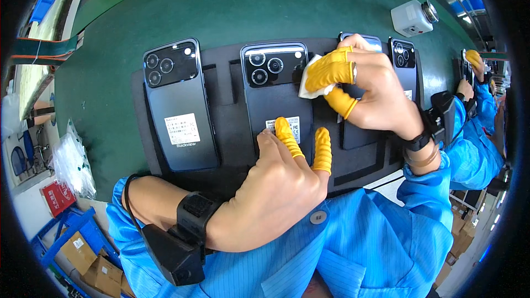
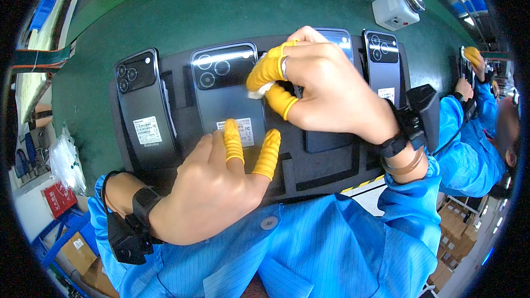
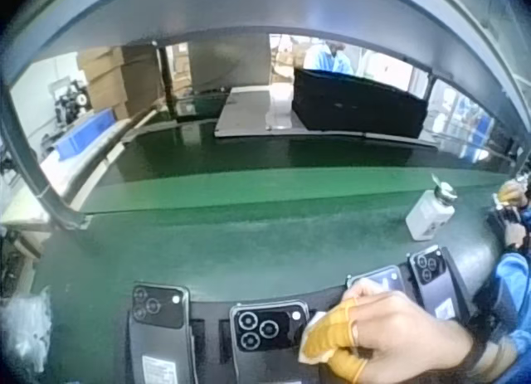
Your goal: Cleaning smartphone camera lenses and backs using a cloth.
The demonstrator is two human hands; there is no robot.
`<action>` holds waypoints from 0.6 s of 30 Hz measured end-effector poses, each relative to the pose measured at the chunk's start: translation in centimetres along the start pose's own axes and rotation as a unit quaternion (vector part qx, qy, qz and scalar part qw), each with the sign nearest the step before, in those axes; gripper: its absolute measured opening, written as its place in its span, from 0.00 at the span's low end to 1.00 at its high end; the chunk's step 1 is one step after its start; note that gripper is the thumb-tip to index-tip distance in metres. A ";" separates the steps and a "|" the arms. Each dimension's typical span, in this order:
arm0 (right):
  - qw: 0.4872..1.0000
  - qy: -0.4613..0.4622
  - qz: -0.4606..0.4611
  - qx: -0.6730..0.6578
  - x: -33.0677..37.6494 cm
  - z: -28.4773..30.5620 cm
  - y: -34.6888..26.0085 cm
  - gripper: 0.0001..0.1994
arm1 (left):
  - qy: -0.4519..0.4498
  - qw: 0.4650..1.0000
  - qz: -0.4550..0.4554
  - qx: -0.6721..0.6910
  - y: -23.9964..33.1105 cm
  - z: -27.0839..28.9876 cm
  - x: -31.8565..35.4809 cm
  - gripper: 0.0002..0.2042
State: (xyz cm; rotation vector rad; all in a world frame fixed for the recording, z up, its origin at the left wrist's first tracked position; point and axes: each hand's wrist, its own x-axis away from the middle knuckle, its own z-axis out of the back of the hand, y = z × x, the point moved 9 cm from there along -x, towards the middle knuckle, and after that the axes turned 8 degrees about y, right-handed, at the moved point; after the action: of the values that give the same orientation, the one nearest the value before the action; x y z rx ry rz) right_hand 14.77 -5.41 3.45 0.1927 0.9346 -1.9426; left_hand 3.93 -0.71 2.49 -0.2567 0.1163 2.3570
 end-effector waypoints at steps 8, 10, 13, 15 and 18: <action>0.992 0.071 0.104 0.021 -1.4 -0.9 -2.3 0.14 | 0.002 1.000 0.006 -0.016 0.0 -0.1 0.0 0.26; 0.984 -0.066 0.164 0.011 -0.6 -4.0 -3.0 0.06 | -0.001 1.000 0.003 -0.017 0.1 0.1 -0.2 0.26; 0.994 -0.007 0.107 -0.021 -0.8 -3.0 -1.7 0.04 | -0.057 0.998 0.017 0.005 0.0 -0.4 -0.1 0.26; 0.996 0.003 0.090 -0.020 -0.6 -1.9 -0.8 0.04 | -0.013 1.000 0.008 0.009 0.0 0.1 -0.1 0.26; 0.998 -0.013 0.054 -0.017 -0.1 -1.0 -0.1 0.07 | 0.006 1.000 -0.001 -0.005 -0.1 0.1 0.0 0.26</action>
State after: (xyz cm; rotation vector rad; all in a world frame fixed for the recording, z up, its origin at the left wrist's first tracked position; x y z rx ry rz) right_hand 14.51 -4.62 2.88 0.1947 0.9216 -1.8253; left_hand 3.94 -0.64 2.54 -0.2765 0.1115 2.3554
